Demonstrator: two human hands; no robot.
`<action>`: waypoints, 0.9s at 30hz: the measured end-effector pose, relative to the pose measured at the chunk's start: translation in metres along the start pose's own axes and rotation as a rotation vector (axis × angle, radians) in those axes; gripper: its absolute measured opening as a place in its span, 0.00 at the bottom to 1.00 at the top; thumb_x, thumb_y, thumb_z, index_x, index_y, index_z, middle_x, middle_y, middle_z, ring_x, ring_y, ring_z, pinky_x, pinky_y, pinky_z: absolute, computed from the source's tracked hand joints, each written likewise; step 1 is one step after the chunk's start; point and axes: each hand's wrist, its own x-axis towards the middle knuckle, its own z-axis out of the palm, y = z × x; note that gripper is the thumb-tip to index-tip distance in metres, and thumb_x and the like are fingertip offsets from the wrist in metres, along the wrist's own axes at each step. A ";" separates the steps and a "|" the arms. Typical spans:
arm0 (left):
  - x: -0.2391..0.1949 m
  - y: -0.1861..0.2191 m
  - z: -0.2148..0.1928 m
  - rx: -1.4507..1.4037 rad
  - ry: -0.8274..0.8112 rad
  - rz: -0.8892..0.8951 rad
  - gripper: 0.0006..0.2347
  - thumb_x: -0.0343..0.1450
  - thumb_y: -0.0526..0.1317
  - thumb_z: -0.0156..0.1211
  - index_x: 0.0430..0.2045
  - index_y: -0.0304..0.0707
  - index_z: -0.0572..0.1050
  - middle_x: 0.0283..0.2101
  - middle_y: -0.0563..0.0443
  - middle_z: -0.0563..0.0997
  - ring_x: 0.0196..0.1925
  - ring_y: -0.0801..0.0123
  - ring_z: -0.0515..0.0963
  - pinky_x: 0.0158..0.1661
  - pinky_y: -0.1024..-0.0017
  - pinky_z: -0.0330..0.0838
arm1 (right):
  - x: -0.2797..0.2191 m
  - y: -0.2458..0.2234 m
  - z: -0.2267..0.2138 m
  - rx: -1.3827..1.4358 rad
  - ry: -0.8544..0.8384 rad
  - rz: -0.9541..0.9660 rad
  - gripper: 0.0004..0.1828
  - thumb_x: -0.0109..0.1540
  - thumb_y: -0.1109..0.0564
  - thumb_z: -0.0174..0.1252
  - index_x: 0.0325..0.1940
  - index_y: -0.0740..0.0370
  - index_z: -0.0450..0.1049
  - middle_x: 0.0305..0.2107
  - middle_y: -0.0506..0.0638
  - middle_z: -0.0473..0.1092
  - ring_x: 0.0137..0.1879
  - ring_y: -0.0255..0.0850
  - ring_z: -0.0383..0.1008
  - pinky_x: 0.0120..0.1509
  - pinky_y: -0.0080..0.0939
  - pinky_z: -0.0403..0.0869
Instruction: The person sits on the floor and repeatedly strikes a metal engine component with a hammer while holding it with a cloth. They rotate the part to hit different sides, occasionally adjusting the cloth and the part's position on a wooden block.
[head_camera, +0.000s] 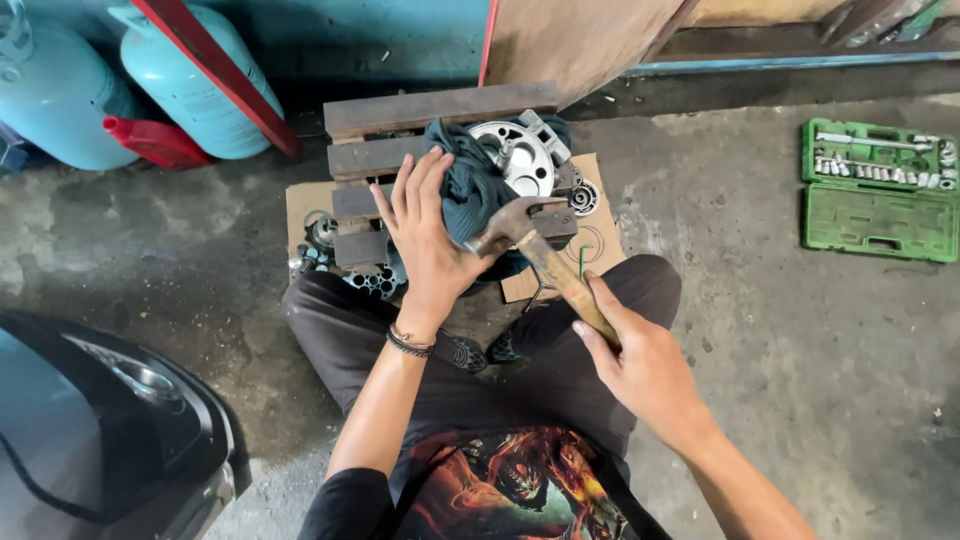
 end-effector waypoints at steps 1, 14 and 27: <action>-0.001 -0.001 0.001 -0.003 0.001 0.006 0.41 0.58 0.55 0.77 0.64 0.43 0.63 0.69 0.51 0.68 0.75 0.50 0.60 0.74 0.38 0.31 | -0.001 -0.006 -0.010 -0.001 0.006 0.000 0.32 0.60 0.57 0.62 0.70 0.57 0.68 0.27 0.52 0.77 0.20 0.44 0.69 0.27 0.42 0.68; -0.002 -0.007 0.002 -0.010 -0.028 -0.009 0.47 0.49 0.46 0.84 0.64 0.43 0.63 0.69 0.50 0.68 0.75 0.50 0.61 0.75 0.40 0.34 | 0.001 -0.003 -0.014 -0.134 0.057 -0.095 0.33 0.60 0.56 0.63 0.70 0.56 0.68 0.27 0.51 0.75 0.21 0.45 0.70 0.25 0.45 0.67; 0.020 -0.046 -0.036 -0.529 -0.396 0.104 0.31 0.70 0.48 0.63 0.68 0.39 0.61 0.74 0.38 0.53 0.77 0.44 0.55 0.73 0.52 0.53 | 0.004 -0.030 -0.045 0.208 0.011 -0.110 0.33 0.59 0.63 0.57 0.70 0.68 0.64 0.49 0.56 0.78 0.33 0.40 0.77 0.38 0.37 0.73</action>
